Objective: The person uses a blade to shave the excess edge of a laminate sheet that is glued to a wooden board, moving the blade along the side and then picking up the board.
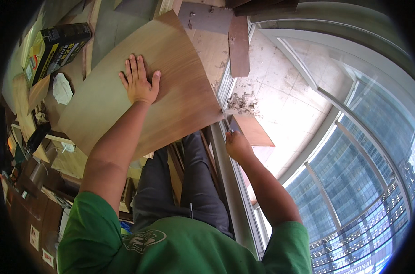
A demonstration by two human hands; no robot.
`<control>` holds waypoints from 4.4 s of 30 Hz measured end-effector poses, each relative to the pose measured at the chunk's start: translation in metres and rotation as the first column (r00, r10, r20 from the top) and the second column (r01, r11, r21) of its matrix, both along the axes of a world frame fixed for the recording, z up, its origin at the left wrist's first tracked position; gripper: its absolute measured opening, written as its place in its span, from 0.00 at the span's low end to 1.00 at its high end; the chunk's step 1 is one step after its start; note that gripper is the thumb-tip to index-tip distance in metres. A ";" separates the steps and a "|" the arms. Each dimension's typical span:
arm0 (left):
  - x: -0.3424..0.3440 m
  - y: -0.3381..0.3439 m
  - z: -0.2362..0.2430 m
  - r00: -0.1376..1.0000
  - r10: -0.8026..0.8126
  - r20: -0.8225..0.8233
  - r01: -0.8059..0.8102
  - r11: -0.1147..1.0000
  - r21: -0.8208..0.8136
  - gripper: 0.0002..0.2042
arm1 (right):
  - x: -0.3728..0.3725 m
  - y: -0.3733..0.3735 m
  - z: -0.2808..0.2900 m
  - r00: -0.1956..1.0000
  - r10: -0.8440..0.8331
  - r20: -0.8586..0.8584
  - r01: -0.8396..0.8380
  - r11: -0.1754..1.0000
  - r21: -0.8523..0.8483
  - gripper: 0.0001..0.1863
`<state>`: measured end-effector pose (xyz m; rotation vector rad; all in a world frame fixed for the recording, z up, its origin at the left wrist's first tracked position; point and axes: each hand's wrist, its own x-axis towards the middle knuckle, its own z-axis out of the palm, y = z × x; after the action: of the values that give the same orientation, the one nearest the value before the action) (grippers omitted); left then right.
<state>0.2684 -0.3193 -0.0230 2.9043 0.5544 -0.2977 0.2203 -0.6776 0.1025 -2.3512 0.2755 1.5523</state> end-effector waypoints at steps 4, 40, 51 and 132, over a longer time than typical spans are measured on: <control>-0.003 0.000 -0.002 0.999 -0.014 0.036 0.014 1.000 0.017 0.41 | 0.020 0.008 -0.003 0.998 -0.010 -0.061 0.009 1.000 -0.003 0.28; 0.001 -0.004 -0.006 0.999 -0.021 0.049 0.021 1.000 0.014 0.42 | -0.018 -0.049 -0.041 0.983 0.176 0.062 -0.176 0.984 -0.003 0.27; -0.003 0.000 -0.003 0.997 -0.015 0.069 0.013 0.999 0.031 0.41 | -0.013 -0.026 0.025 0.997 -0.017 -0.075 0.019 1.000 0.018 0.25; 0.018 0.025 0.008 0.954 -0.296 0.057 0.297 0.954 -0.024 0.37 | 0.008 0.000 0.023 0.997 -0.067 0.023 0.065 0.993 0.097 0.24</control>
<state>0.2866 -0.2939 -0.0146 2.9489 0.1002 -0.2636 0.2279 -0.6777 0.1252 -2.2641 0.2632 1.4694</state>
